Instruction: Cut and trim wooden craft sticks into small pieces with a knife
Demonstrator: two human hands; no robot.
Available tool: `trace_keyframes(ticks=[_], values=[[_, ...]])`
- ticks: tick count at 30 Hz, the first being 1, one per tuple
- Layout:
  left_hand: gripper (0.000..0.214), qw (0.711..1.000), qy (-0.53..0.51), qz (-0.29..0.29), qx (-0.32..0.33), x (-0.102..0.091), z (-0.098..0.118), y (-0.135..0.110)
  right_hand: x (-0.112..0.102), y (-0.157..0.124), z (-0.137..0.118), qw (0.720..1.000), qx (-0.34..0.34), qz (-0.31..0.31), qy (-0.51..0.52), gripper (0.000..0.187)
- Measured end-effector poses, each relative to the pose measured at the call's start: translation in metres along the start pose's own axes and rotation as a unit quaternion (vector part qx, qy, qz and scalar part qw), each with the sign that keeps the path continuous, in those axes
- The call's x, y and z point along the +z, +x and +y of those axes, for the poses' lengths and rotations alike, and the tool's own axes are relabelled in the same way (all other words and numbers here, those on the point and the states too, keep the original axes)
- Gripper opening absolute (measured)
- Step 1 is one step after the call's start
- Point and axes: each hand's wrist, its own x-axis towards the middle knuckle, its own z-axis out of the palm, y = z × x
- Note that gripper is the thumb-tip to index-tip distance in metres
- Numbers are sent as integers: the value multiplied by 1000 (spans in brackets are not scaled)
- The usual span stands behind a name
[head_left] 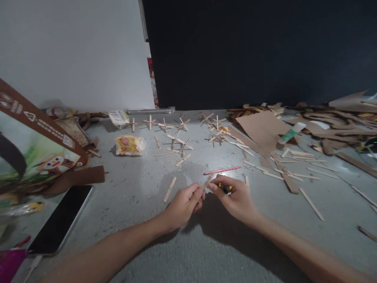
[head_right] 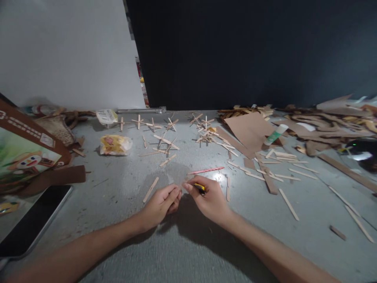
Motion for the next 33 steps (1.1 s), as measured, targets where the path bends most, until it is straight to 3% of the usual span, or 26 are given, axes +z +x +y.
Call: trace_keyframes(ticks=[6, 10, 13, 16, 24, 28, 33], values=[[53, 996, -58, 57, 24, -6, -1, 9, -7, 3, 11, 997, -15, 6, -80, 34], [52, 996, -36, 69, 33, -5, -1, 8, -10, 4, 24, 975, -102, 19, -199, 24], [50, 997, -4, 75, 34, -4, -1, 5, -11, 3, 28, 956, -143, 21, -257, 46], [48, 997, 48, 51, 24, -4, 1, 2, -12, 0, 28, 956, -162, -9, -243, 58], [38, 977, 211, -9, 35, -7, 8, -3, -16, 5, 28, 959, -224, -22, -172, 57], [36, 968, 249, -4, 27, -8, 11, -3, -22, 11, 28, 947, -266, -41, -177, 55], [33, 953, 296, 27, 52, -11, 13, 0, -24, 17, 28, 945, -254, -36, -204, 54]])
